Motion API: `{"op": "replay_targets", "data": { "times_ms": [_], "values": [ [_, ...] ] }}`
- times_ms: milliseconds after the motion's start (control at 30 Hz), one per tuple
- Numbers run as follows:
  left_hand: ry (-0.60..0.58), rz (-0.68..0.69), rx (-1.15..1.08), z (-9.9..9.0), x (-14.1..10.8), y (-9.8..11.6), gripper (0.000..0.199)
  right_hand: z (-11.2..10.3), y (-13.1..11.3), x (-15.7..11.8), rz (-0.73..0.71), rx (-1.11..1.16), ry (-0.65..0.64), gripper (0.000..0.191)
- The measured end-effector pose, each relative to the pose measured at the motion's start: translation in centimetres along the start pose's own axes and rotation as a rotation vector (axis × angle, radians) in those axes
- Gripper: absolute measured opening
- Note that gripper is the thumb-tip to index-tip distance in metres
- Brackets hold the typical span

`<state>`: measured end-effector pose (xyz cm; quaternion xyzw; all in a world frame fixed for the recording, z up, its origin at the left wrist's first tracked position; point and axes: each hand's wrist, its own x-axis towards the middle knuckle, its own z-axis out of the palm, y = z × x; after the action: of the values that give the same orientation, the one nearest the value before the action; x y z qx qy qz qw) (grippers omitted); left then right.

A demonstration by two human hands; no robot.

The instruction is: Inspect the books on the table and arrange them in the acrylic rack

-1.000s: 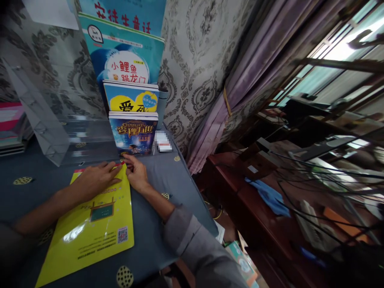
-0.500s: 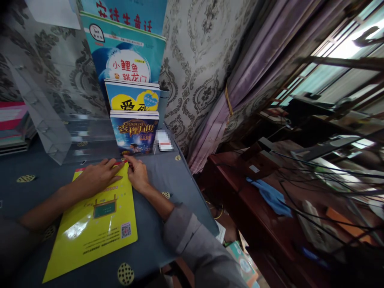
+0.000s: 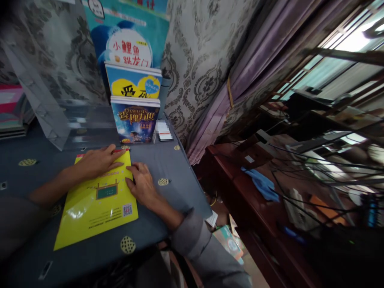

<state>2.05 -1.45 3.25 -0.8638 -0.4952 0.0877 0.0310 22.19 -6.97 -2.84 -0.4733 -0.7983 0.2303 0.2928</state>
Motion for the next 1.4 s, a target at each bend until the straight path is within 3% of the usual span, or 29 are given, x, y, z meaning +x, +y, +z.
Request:
{"op": "replay_targets", "data": {
  "times_ms": [167,333,733,967,1100,1200,1400],
  "values": [
    [-0.006,0.000,-0.019,0.0,-0.1,0.0,0.049,-1.1,-1.4,-4.9,-0.081,-0.072,-0.105,0.042],
    [0.009,-0.024,-0.012,0.1,-0.4,0.2,0.049,-2.5,-1.8,-7.7,-0.139,-0.055,-0.150,0.044],
    [0.184,0.020,0.085,1.9,-1.6,0.7,0.044,-3.4,-1.1,-8.2,-0.198,-0.205,-0.282,0.052],
    [0.384,0.127,-0.063,6.2,-5.7,-0.7,0.056,-3.6,-0.8,-8.3,-0.213,-0.192,-0.282,0.055],
    [0.423,0.133,-0.154,8.2,-7.1,-1.2,0.063,-4.5,-1.0,-6.5,-0.220,-0.151,-0.283,0.048],
    [0.435,0.108,-0.186,8.7,-7.1,-1.1,0.060,-4.0,-2.0,-3.1,-0.229,-0.155,-0.248,0.039],
    [0.520,0.119,-0.175,8.8,-6.6,-0.5,0.052,1.4,-3.4,5.3,-0.304,-0.143,-0.225,0.047]
  ]
}}
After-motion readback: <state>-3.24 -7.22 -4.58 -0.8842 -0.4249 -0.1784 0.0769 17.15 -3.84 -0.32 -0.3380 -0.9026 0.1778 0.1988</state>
